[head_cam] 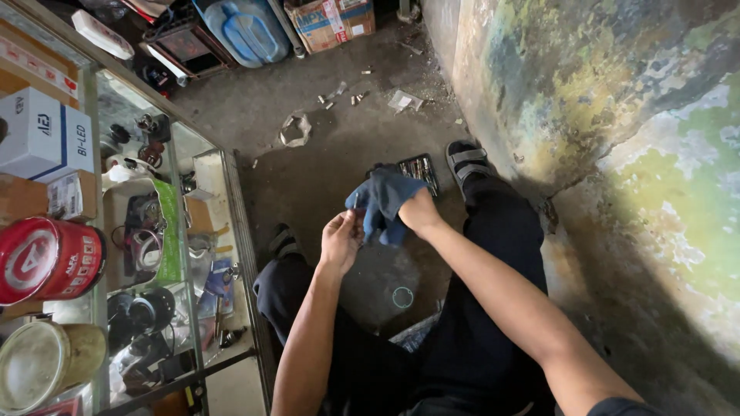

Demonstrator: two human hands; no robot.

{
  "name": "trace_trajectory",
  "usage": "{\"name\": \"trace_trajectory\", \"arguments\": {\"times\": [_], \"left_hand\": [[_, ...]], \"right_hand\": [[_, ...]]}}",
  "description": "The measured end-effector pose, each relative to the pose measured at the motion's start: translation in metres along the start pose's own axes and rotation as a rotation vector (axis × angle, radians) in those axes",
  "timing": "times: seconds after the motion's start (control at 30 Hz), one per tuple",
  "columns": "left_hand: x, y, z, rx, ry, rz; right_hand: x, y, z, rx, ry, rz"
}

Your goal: The person cleans small metal bolts and parts using a cloth.

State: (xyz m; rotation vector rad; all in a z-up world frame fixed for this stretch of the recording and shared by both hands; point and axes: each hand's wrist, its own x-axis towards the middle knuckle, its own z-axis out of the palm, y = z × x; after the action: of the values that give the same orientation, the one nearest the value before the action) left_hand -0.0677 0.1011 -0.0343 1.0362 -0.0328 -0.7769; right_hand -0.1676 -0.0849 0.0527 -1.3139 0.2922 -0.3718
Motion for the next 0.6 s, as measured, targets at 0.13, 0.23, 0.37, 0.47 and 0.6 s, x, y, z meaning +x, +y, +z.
{"name": "trace_trajectory", "arguments": {"times": [0.13, 0.23, 0.37, 0.47, 0.6], "left_hand": [[0.005, -0.005, -0.009, -0.074, 0.033, -0.012], [-0.004, 0.0, 0.008, -0.004, -0.062, -0.09], [-0.003, -0.006, 0.006, 0.095, -0.038, -0.084], [0.004, -0.015, -0.006, 0.201, -0.099, 0.012], [0.0, -0.015, -0.001, 0.331, -0.061, 0.033]], "right_hand": [[0.003, 0.02, -0.003, -0.418, -0.108, -0.474], [0.002, 0.032, 0.002, -0.516, -0.177, -0.33], [-0.003, 0.02, 0.007, -0.484, -0.179, -0.34], [-0.002, 0.031, 0.006, -0.461, -0.16, -0.19], [0.003, 0.052, 0.004, -0.066, -0.053, -0.02]]}}
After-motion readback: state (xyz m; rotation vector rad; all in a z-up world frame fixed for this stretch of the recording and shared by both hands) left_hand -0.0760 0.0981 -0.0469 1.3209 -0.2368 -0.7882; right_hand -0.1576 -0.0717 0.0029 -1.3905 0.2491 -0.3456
